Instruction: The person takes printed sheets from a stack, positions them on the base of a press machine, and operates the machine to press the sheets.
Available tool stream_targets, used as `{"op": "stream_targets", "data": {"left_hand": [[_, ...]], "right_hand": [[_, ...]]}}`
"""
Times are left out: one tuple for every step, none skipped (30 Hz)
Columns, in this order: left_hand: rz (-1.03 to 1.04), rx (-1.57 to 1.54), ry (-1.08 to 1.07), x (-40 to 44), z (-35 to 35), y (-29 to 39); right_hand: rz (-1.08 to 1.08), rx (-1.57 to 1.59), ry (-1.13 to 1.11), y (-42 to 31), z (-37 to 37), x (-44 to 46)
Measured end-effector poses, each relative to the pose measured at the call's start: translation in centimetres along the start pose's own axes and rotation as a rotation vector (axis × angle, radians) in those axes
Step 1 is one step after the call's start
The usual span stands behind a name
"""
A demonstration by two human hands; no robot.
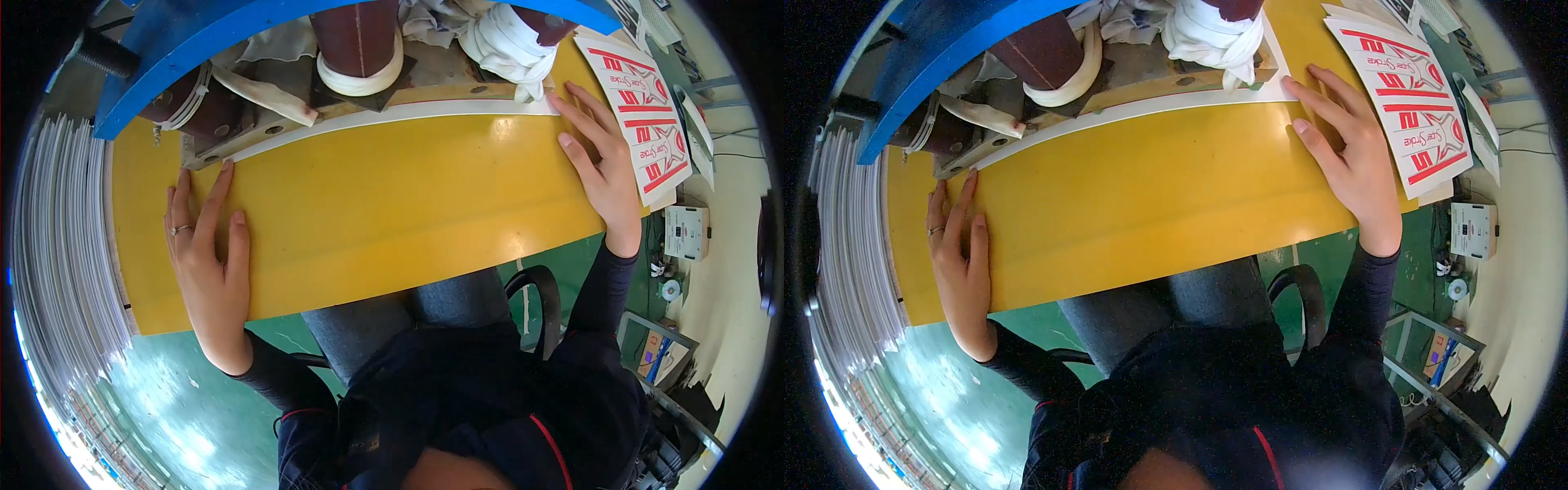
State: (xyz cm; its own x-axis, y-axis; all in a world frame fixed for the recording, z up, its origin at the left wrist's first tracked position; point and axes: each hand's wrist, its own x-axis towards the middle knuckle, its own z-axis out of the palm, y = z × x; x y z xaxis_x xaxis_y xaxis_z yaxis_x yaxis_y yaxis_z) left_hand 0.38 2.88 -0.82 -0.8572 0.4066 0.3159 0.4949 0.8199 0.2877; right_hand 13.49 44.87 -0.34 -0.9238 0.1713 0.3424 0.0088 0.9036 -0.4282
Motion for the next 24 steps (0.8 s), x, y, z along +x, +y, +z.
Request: {"op": "stream_targets", "data": {"left_hand": [[0.003,0.004,0.000,0.02,0.02,0.02],[0.004,0.004,0.002,0.01,0.05,0.00],[0.006,0.005,0.004,-0.01,0.07,-0.05],[0.009,0.005,0.005,-0.01,0.09,-0.07],[0.013,0.003,0.005,0.01,0.08,-0.05],[0.016,0.001,0.004,0.04,0.03,-0.04],[0.019,-0.001,0.004,0.05,-0.01,0.00],[0.015,-0.008,0.003,0.05,-0.03,0.08],[0.009,-0.016,0.004,0.05,-0.04,0.18],[0.003,-0.023,0.004,0.06,-0.04,0.23],[0.003,-0.015,0.004,0.05,-0.03,0.22],[0.003,-0.007,0.004,0.03,-0.02,0.17],[0.003,0.001,0.003,-0.01,-0.03,0.14],[0.004,-0.004,0.002,-0.02,-0.03,0.12],[0.006,-0.010,0.001,0.01,-0.02,0.11],[0.007,-0.015,0.000,0.02,-0.03,0.10],[0.006,-0.014,0.001,0.00,-0.05,0.13],[0.004,-0.014,0.003,0.00,-0.07,0.18],[0.002,-0.013,0.005,0.00,-0.08,0.22],[0.002,-0.010,0.004,0.02,-0.08,0.25],[0.001,-0.007,0.003,0.02,-0.07,0.26],[-0.001,-0.004,0.002,0.00,-0.07,0.26],[0.007,-0.013,0.004,0.00,-0.04,0.23],[0.014,-0.020,0.007,0.04,0.01,0.16]], "right_hand": [[-0.005,-0.011,0.000,-0.03,-0.03,0.02],[-0.010,-0.021,0.002,-0.05,-0.05,0.07],[-0.017,-0.022,0.003,-0.02,-0.06,0.11],[-0.023,-0.022,0.005,0.03,-0.05,0.10],[-0.027,-0.022,0.006,0.07,-0.04,0.04],[-0.024,-0.019,0.006,0.10,-0.01,0.01],[-0.021,-0.015,0.007,0.12,0.03,0.01],[-0.019,-0.010,0.007,0.13,0.03,0.01],[-0.019,-0.010,0.007,0.13,0.01,0.00],[-0.021,-0.010,0.006,0.14,-0.01,0.02],[-0.022,-0.009,0.004,0.15,-0.01,0.03],[-0.022,-0.012,0.006,0.19,-0.01,0.04],[-0.021,-0.015,0.008,0.25,0.01,0.02],[-0.020,-0.017,0.009,0.28,0.04,-0.01],[-0.017,-0.015,0.010,0.25,0.07,-0.03],[-0.013,-0.013,0.011,0.21,0.07,-0.04],[-0.010,-0.011,0.012,0.18,0.06,-0.04],[-0.013,-0.012,0.012,0.17,0.05,-0.03],[-0.017,-0.013,0.011,0.16,0.03,-0.02],[-0.022,-0.014,0.010,0.15,0.01,0.01],[-0.018,-0.014,0.010,0.11,0.00,0.03],[-0.015,-0.013,0.010,0.05,-0.01,0.02],[-0.012,-0.011,0.009,-0.02,-0.02,0.01],[-0.006,-0.013,0.007,-0.05,-0.04,0.00]]}}
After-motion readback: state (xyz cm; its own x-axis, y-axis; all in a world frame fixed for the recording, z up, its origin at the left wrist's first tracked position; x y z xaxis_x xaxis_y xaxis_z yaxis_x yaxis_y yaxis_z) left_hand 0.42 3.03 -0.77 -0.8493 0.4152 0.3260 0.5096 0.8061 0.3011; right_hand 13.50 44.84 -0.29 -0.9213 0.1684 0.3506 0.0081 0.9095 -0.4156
